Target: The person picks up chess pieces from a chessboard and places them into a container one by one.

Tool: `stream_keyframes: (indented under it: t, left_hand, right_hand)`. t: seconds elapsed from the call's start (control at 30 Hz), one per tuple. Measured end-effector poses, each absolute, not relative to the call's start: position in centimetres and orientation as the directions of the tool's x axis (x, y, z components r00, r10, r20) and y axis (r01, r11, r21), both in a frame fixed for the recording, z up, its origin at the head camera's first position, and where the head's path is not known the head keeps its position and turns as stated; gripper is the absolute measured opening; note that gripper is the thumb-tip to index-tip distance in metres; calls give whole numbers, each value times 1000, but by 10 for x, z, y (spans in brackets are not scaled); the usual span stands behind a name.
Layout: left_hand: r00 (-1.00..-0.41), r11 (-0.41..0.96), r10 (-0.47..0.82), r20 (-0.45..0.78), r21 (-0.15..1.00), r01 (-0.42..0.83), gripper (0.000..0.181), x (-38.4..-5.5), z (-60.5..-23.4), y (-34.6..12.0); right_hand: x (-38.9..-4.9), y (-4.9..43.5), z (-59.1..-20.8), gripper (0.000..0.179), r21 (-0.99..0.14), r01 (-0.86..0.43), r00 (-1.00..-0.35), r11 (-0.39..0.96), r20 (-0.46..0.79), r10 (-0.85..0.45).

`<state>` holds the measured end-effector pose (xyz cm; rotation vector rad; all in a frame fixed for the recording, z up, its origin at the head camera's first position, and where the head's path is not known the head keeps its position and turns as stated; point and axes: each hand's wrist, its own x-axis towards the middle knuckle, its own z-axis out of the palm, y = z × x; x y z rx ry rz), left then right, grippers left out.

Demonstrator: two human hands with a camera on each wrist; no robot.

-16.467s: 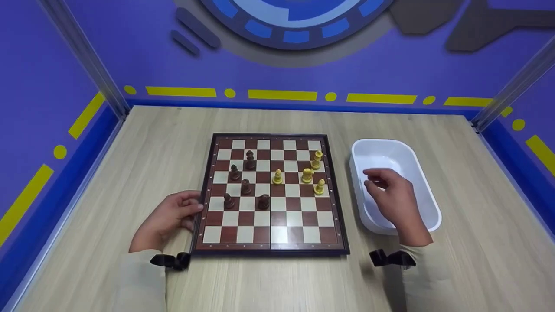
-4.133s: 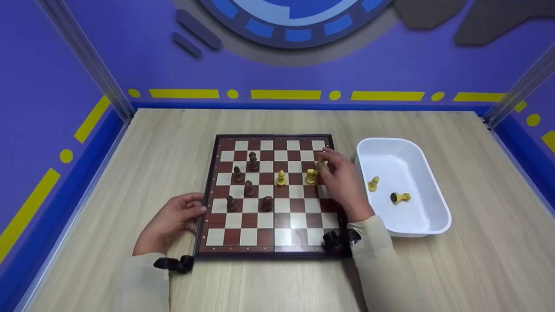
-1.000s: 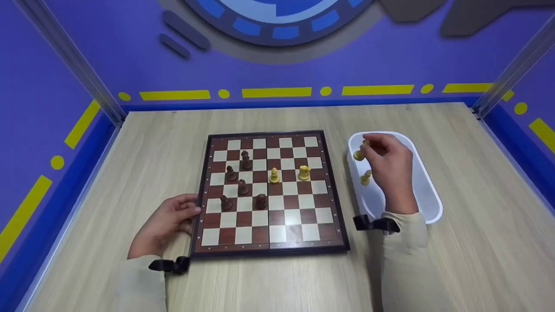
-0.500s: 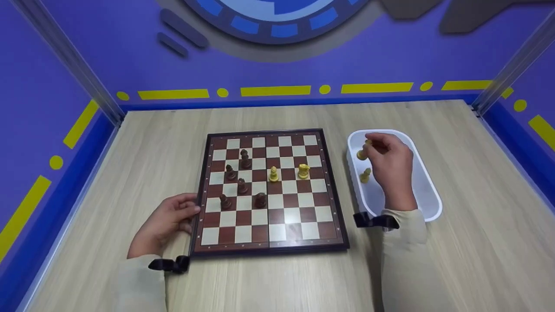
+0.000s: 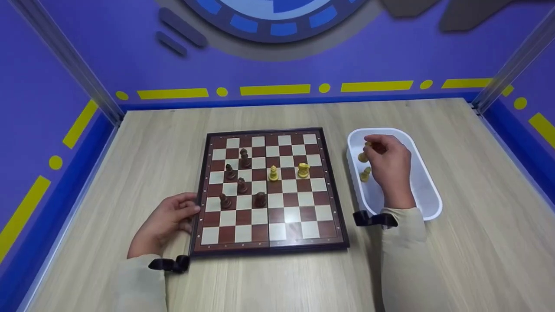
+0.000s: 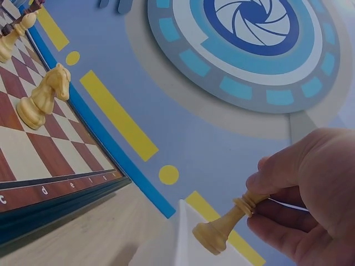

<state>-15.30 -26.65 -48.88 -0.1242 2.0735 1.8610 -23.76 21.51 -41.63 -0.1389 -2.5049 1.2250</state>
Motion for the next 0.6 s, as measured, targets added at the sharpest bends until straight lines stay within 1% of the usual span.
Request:
stream_keyframes:
  t: [0.2,0.37,0.6]
  left_hand:
    - [-933,135,162,-321,944,-302,51,-152,-488,-267]
    - [-931,141,183,-315,946,-292,52,-152,-489,-267]
    - [-929,132,193,-315,947,-293,52,-154,-489,-268]
  right_hand:
    - [-237,215,-416,22,-783,-52,-938,620,251,238]
    - [-238,215,-415,21,-783,-33,-935,622,245,258]
    - [-237,214,-414,21,-780,-24,-941,625,228,250]
